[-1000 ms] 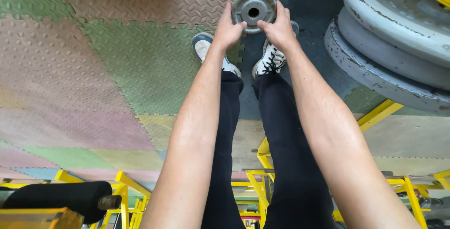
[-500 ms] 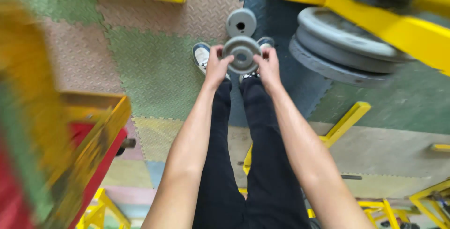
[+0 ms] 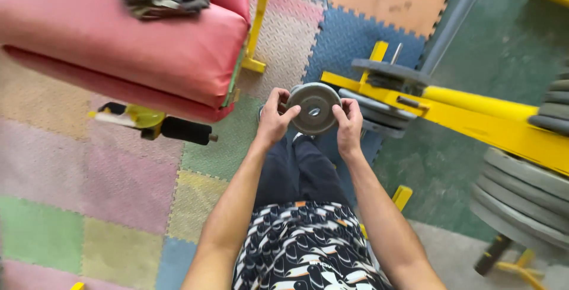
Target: Cleaning weight plates with a cloth and organizing them onto a weight rack.
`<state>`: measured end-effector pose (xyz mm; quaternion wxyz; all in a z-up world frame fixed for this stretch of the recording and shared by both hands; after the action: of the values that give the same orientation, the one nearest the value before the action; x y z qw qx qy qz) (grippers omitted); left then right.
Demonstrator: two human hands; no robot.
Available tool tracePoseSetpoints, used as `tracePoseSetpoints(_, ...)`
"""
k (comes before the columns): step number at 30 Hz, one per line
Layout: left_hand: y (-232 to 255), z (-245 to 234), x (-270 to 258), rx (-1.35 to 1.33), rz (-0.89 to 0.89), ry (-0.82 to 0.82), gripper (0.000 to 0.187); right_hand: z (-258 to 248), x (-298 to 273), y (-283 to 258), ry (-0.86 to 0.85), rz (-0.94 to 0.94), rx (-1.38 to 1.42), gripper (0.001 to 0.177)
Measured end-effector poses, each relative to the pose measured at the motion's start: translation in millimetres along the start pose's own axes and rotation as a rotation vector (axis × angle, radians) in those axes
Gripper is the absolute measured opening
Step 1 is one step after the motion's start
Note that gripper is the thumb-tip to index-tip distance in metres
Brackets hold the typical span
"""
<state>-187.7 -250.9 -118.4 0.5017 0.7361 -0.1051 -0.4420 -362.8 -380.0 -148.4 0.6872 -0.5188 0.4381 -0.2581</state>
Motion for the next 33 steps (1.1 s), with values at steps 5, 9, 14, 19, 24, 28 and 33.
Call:
tracePoseSetpoints(5,72.5,-25.3,-52.7,-0.034,0.143,0.083,0.032,25.2,-18.6,-91.6,-0.043,-0.109,-0.059,0.015)
tracePoseSetpoints(9,89.9,-52.3,-93.5,-0.15,0.152,0.132,0.03,51.1,-34.8,-126.9,-0.128,-0.104,-0.114,0.016)
tracePoseSetpoints(14,108.4,-99.5,-126.3,-0.342,0.116,0.159,0.03,106.9,-33.7,-152.0,-0.263,-0.144,-0.101,0.018)
tracePoseSetpoints(19,109.9,-161.6,-140.6,-0.424,0.155,0.211,0.03,176.1,-32.6,-159.8,-0.374,-0.146,-0.089,0.019)
tracePoseSetpoints(24,109.9,-224.0,-143.5,-0.489,0.177,0.241,0.031,250.3,-29.2,-156.9,-0.428,-0.169,-0.176,0.017)
tracePoseSetpoints(28,97.0,-265.1,-128.7,-0.556,0.18,0.188,0.037,302.6,-21.4,-151.3,-0.426,-0.185,-0.227,0.016)
tracePoseSetpoints(33,72.6,-297.4,-100.4,-0.457,0.165,0.23,0.054,342.2,-1.2,-129.2,-0.478,-0.13,-0.309,0.025)
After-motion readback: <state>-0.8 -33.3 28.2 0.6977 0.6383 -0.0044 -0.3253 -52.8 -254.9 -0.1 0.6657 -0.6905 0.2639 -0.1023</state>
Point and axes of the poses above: each hand's wrist, its own x-axis towards the middle knuckle, its own z-axis out of the palm, y = z × x, the point moved 1 cm from there along x, towards the middle knuckle, and after that the axes turned 7 degrees about -z, right-handed, at the moved point
